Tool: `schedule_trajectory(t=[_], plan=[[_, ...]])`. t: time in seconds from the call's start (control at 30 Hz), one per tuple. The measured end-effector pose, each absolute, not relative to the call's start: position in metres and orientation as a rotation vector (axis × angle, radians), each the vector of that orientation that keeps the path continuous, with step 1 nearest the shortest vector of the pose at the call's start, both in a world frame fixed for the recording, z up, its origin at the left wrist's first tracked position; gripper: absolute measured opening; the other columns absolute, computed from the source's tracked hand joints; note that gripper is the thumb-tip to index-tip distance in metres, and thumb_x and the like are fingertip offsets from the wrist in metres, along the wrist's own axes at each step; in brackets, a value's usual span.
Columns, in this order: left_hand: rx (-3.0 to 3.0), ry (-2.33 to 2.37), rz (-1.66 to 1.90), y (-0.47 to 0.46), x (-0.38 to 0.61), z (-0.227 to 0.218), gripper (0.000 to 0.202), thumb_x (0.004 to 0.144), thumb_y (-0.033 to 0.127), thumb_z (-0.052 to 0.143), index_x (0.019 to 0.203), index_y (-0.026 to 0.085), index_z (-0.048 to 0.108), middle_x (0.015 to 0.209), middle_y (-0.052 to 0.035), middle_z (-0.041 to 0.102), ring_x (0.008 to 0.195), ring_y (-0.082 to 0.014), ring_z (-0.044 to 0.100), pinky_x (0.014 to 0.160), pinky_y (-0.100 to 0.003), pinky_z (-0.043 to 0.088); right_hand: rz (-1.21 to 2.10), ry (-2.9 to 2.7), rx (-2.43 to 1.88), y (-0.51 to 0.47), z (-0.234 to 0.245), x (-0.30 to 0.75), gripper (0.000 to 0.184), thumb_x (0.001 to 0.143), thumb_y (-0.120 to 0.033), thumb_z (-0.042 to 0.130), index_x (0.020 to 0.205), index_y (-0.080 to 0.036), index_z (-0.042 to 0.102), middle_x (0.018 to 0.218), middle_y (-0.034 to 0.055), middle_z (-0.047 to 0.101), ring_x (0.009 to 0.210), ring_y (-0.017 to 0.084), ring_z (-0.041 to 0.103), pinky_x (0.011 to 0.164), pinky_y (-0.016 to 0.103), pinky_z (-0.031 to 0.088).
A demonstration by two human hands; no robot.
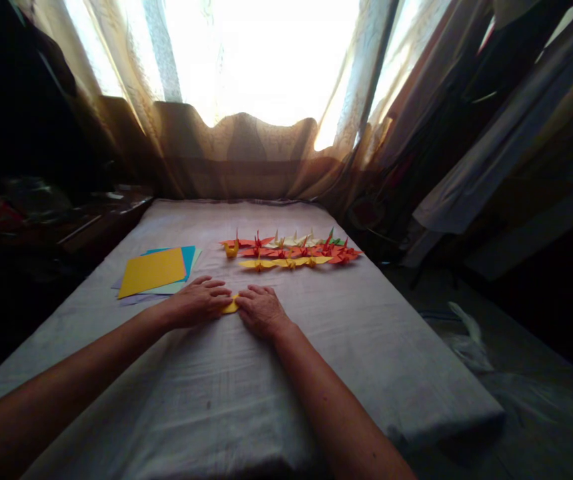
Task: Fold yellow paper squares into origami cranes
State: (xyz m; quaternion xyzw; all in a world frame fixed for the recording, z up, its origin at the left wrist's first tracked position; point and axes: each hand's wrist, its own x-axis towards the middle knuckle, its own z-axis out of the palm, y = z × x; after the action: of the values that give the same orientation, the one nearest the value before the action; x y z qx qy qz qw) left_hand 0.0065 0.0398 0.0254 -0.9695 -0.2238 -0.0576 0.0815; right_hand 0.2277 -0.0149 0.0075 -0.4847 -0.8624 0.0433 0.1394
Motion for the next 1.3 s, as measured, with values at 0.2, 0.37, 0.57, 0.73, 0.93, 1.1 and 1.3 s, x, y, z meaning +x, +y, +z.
schedule_trajectory(t=[0.2, 0.37, 0.57, 0.73, 0.93, 1.1, 1.3], plan=[[-2.807, -0.703, -0.259, 0.025, 0.004, 0.022, 0.007, 0.09, 0.017, 0.062, 0.09, 0.021, 0.068, 0.091, -0.0031, 0.075, 0.084, -0.0185, 0.065, 0.081, -0.033, 0.041, 0.011, -2.417, -1.451, -0.02, 0.002, 0.219, 0.018, 0.094, -0.029, 0.056, 0.105, -0.024, 0.069, 0.122, 0.0049, 0.069, 0.112, 0.022, 0.058, 0.099, 0.039, 0.033], [-2.68, -0.882, -0.376, 0.003, 0.012, 0.007, 0.012, 0.091, 0.013, 0.058, 0.081, 0.017, 0.064, 0.079, -0.0046, 0.071, 0.073, -0.0212, 0.063, 0.073, -0.035, 0.041, -0.045, -2.38, -1.467, -0.017, -0.001, 0.213, 0.011, 0.091, -0.03, 0.062, 0.097, -0.022, 0.068, 0.107, 0.0054, 0.073, 0.103, 0.021, 0.06, 0.096, 0.037, 0.032], [-2.674, -0.899, -0.407, -0.001, 0.013, 0.003, 0.013, 0.092, 0.01, 0.055, 0.087, 0.018, 0.064, 0.081, -0.004, 0.07, 0.074, -0.0209, 0.062, 0.073, -0.036, 0.042, -0.105, -2.406, -1.345, -0.014, -0.004, 0.215, 0.01, 0.093, -0.032, 0.063, 0.091, -0.025, 0.07, 0.113, 0.004, 0.071, 0.102, 0.021, 0.059, 0.093, 0.037, 0.032], [-2.665, -0.976, -0.51, -0.003, 0.012, 0.001, 0.012, 0.091, 0.011, 0.056, 0.086, 0.018, 0.064, 0.083, -0.0041, 0.071, 0.075, -0.0214, 0.063, 0.074, -0.035, 0.043, 0.067, -2.333, -1.301, -0.016, -0.007, 0.217, 0.009, 0.093, -0.027, 0.062, 0.093, -0.025, 0.071, 0.108, 0.0031, 0.072, 0.1, 0.019, 0.06, 0.089, 0.034, 0.036], [-2.796, -1.231, -0.684, -0.003, 0.014, -0.001, 0.012, 0.093, 0.021, 0.055, 0.088, 0.019, 0.065, 0.094, -0.0056, 0.072, 0.089, -0.0219, 0.063, 0.083, -0.035, 0.047, 0.314, -2.143, -1.385, -0.012, -0.008, 0.213, 0.006, 0.087, -0.02, 0.065, 0.083, -0.022, 0.07, 0.102, 0.0038, 0.071, 0.096, 0.02, 0.061, 0.086, 0.034, 0.037], [-2.871, -1.424, -0.769, -0.001, 0.016, 0.001, 0.012, 0.091, 0.022, 0.054, 0.085, 0.02, 0.064, 0.093, -0.0063, 0.07, 0.09, -0.0221, 0.061, 0.084, -0.037, 0.047, 0.415, -1.993, -1.488, -0.01, -0.008, 0.207, 0.011, 0.082, -0.015, 0.066, 0.073, -0.021, 0.066, 0.093, 0.0029, 0.07, 0.093, 0.02, 0.061, 0.083, 0.034, 0.037], [-2.905, -1.535, -0.741, 0.0, 0.017, 0.0, 0.009, 0.091, 0.022, 0.055, 0.084, 0.02, 0.061, 0.09, -0.0058, 0.068, 0.09, -0.0232, 0.059, 0.085, -0.038, 0.045, 0.428, -1.945, -1.536, -0.011, -0.007, 0.204, 0.011, 0.081, -0.013, 0.065, 0.074, -0.021, 0.063, 0.091, 0.0021, 0.069, 0.091, 0.019, 0.06, 0.082, 0.033, 0.036]])
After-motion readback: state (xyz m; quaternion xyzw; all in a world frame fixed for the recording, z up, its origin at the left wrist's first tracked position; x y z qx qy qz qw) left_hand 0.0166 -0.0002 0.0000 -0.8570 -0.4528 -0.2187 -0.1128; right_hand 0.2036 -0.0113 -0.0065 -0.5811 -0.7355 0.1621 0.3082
